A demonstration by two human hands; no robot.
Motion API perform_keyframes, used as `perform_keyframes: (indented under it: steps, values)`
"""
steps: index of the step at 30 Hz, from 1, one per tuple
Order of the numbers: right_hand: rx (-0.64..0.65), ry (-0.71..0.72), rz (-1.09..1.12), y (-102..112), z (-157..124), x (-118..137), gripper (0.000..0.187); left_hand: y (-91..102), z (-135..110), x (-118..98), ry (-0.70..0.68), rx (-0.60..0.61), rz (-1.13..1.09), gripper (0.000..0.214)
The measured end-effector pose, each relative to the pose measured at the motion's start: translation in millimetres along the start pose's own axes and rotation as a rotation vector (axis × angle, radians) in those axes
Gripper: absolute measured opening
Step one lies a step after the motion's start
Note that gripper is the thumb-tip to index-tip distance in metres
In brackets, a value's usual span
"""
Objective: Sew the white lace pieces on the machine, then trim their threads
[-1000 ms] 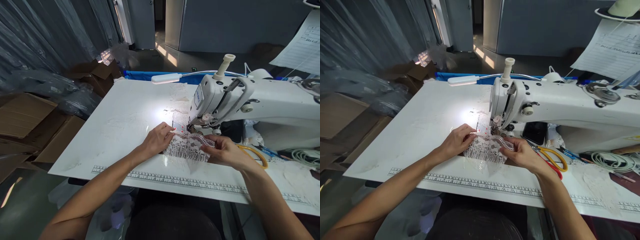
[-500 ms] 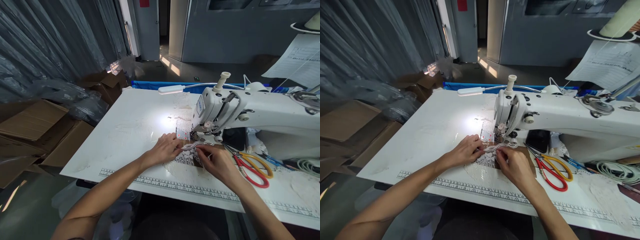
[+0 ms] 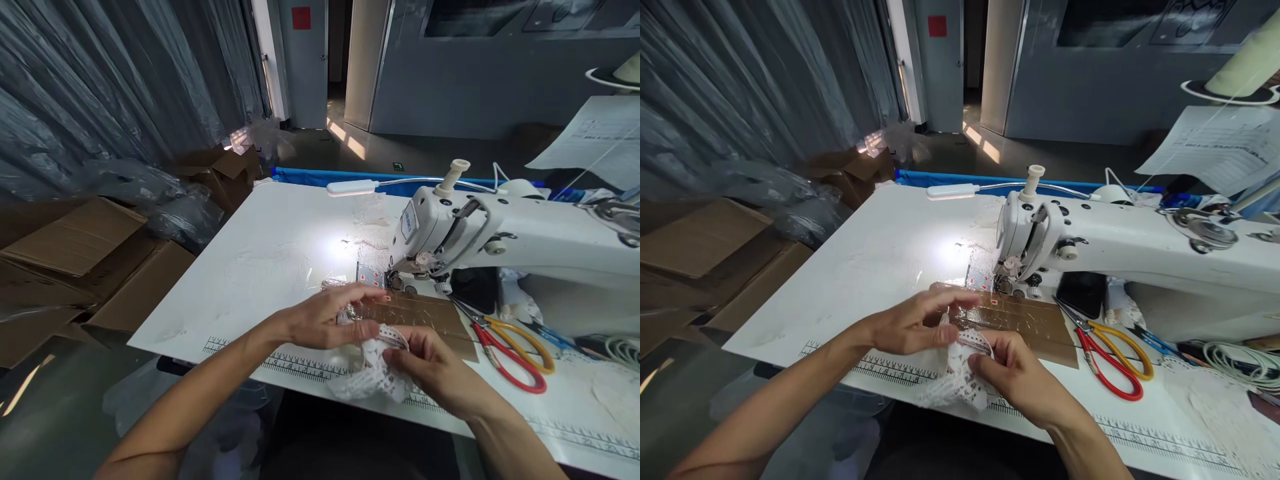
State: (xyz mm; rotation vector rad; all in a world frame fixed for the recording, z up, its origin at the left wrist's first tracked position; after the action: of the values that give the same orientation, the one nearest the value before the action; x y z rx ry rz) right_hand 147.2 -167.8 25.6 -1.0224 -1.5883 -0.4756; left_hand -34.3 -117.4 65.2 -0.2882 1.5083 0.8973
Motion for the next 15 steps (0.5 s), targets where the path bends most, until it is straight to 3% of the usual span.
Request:
perform_keyframes:
  steps: [3,6,10,12,15]
  values:
    - [0.069,-0.004,0.0,6,-10,-1,0.028,-11.6,-9,3,0.123,0.257,-0.034,0.032]
    - [0.112,-0.032,-0.069,14,-16,-1,0.03,-18.3,-13,4,0.217,0.372,-0.013,0.029]
    - [0.037,-0.056,-0.293,39,-9,-3,0.031,-5.9,1,7,0.213,0.335,0.153,0.029]
    - [-0.097,-0.029,-0.444,59,0,-4,0.031,8.6,16,13,0.203,0.279,0.321,0.023]
    - [-0.364,0.061,-0.656,87,12,-5,0.037,36.3,49,29,0.161,0.082,0.644,0.021]
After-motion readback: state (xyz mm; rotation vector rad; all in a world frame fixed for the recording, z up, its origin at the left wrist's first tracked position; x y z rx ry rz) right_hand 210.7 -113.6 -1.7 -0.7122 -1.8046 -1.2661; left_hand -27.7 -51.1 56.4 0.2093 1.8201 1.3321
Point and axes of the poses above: each hand's wrist, its own z-axis towards the middle knuckle, its own y-axis out of the back of the hand, x = y × z, the point moved 3 cm from there along z, towards the middle knuckle, and after that the axes turned 1 degree about y, right-handed, at the moved point
